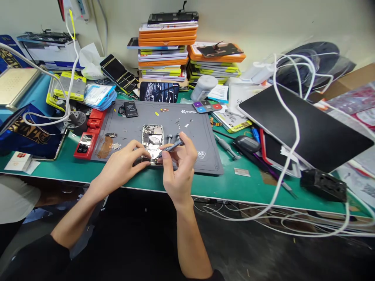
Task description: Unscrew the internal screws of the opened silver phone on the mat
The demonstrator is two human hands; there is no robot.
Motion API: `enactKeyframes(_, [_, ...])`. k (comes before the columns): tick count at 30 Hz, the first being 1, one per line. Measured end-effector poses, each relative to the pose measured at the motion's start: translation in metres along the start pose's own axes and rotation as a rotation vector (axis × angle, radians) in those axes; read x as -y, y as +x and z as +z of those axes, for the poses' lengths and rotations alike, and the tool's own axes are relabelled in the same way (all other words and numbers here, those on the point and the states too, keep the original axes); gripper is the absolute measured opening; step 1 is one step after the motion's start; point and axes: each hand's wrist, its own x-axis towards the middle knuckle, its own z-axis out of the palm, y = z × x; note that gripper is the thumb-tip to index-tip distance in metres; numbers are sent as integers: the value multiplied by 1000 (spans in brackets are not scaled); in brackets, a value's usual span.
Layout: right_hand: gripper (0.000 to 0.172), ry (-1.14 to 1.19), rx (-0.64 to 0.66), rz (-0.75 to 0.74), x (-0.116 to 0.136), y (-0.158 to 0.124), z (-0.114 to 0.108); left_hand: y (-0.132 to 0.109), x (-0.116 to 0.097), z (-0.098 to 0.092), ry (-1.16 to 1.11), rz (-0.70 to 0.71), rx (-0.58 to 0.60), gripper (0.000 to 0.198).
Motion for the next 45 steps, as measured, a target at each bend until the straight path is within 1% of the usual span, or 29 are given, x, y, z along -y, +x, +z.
enactKeyframes(8, [62, 11, -9, 4, -1, -2, 0, 1, -2, 5, -107, 5, -16, 5])
enactKeyframes(12, [64, 6, -11, 12, -4, -4, -1, 1, -4, 6, -196, -5, -36, 5])
enactKeyframes(14, [64, 7, -11, 0, -4, -4, -2, -2, -3, -1, -227, -27, -86, 5])
enactKeyframes(16, [64, 12, -8, -9, -4, -4, -2, -7, 3, -14, -206, -87, -175, 6])
enactKeyframes(18, [64, 16, -5, -13, -3, -4, -2, -14, 12, -30, -124, -176, -276, 9])
enactKeyframes(20, [64, 12, -6, -16, -2, -3, -2, -20, 22, -45, 38, -275, -336, 8])
enactKeyframes(21, [64, 8, -8, -18, -2, -3, -2, -23, 28, -50, 121, -309, -348, 7])
enactKeyframes(22, [64, 4, -9, -20, -2, -4, -2, -25, 32, -54, 194, -331, -330, 8])
enactKeyframes(24, [63, -2, -10, -22, -2, -4, -2, -27, 40, -56, 249, -354, -279, 11])
enactKeyframes(26, [63, -4, -9, -19, -2, -4, -2, -27, 44, -54, 244, -353, -243, 14])
enactKeyframes(29, [64, 1, -8, -14, -2, -4, -2, -27, 46, -51, 226, -344, -269, 14])
enactKeyframes(33, [63, 6, -32, -10, -1, -3, -2, -30, 44, -53, 163, -314, -370, 18])
enactKeyframes(36, [61, 9, -107, 7, 1, -2, -1, -34, 40, -51, 151, -284, -484, 17])
enactKeyframes(38, [60, 14, -197, 21, 2, 1, -1, -36, 35, -45, 160, -254, -531, 17])
enactKeyframes(41, [60, 20, -370, 43, 3, 6, -1, -34, 28, -28, 131, -164, -538, 17])
enactKeyframes(43, [58, 11, -394, 78, 2, 10, -4, -29, 25, -14, 114, -87, -536, 17])
enactKeyframes(45, [57, -8, -359, 130, 0, 13, -10, -23, 24, -3, 137, -4, -527, 17])
